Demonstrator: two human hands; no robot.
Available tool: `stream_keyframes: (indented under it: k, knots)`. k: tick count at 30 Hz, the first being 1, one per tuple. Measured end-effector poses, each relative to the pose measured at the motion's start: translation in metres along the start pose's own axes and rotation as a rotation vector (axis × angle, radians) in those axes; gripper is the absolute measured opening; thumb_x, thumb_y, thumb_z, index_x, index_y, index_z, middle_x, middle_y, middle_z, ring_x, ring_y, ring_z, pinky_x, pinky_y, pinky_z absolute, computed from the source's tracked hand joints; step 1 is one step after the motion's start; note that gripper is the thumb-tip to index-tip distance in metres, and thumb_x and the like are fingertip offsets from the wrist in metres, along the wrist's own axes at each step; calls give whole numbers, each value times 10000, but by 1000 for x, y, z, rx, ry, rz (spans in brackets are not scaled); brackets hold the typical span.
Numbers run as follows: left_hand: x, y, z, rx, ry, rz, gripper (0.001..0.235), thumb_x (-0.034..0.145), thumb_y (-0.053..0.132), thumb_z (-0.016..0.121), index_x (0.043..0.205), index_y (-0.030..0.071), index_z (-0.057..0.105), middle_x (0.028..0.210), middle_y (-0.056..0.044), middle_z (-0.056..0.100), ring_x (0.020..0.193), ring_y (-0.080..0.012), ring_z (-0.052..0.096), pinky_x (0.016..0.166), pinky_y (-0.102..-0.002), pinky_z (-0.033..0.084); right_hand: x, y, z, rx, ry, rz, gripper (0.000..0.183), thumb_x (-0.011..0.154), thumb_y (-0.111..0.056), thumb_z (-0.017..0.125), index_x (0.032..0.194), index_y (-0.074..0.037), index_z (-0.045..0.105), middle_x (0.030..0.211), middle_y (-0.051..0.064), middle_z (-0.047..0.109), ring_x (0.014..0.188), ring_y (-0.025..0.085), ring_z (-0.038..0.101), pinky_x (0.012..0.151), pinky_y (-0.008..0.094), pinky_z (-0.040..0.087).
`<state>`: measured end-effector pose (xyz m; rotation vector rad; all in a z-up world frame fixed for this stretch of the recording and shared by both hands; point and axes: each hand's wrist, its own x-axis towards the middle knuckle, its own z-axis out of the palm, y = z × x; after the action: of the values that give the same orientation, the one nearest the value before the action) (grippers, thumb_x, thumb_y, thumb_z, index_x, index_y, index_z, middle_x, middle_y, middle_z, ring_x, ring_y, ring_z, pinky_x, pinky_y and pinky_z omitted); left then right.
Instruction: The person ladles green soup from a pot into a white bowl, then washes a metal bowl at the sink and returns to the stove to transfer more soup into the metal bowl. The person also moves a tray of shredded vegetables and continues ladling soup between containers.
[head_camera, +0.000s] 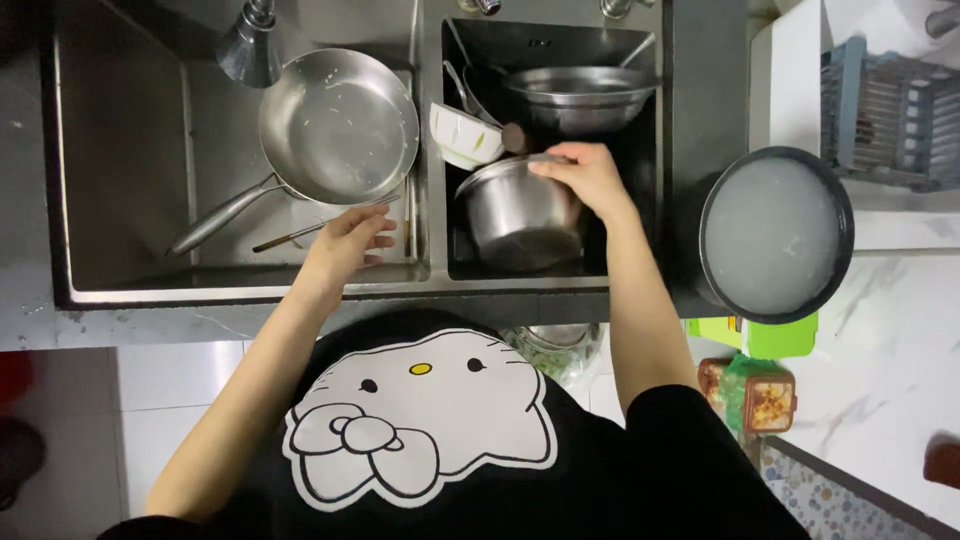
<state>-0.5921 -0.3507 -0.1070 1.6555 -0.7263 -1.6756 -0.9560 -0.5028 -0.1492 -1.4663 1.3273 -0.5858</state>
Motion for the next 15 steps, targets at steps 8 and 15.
stream_keyframes:
  k: [8,15]
  knots:
    - [6,-14,-2,-29,8,3,409,983,276,577,1335,74,630,1152,-33,720,988,-137,675,806,-303,516,43,-58,-12,-86,-228,100,307,791,-320,874,970,-79,809,852,-3,745,766,87,658,705,234,521]
    - [61,17,42,-101,-22,-65,562,938,443,632,1344,66,533,1063,-75,664,955,-216,683,766,-396,602,42,-55,-14,-216,-277,114,342,773,-349,879,972,-78,812,870,15,750,778,109,654,705,244,511]
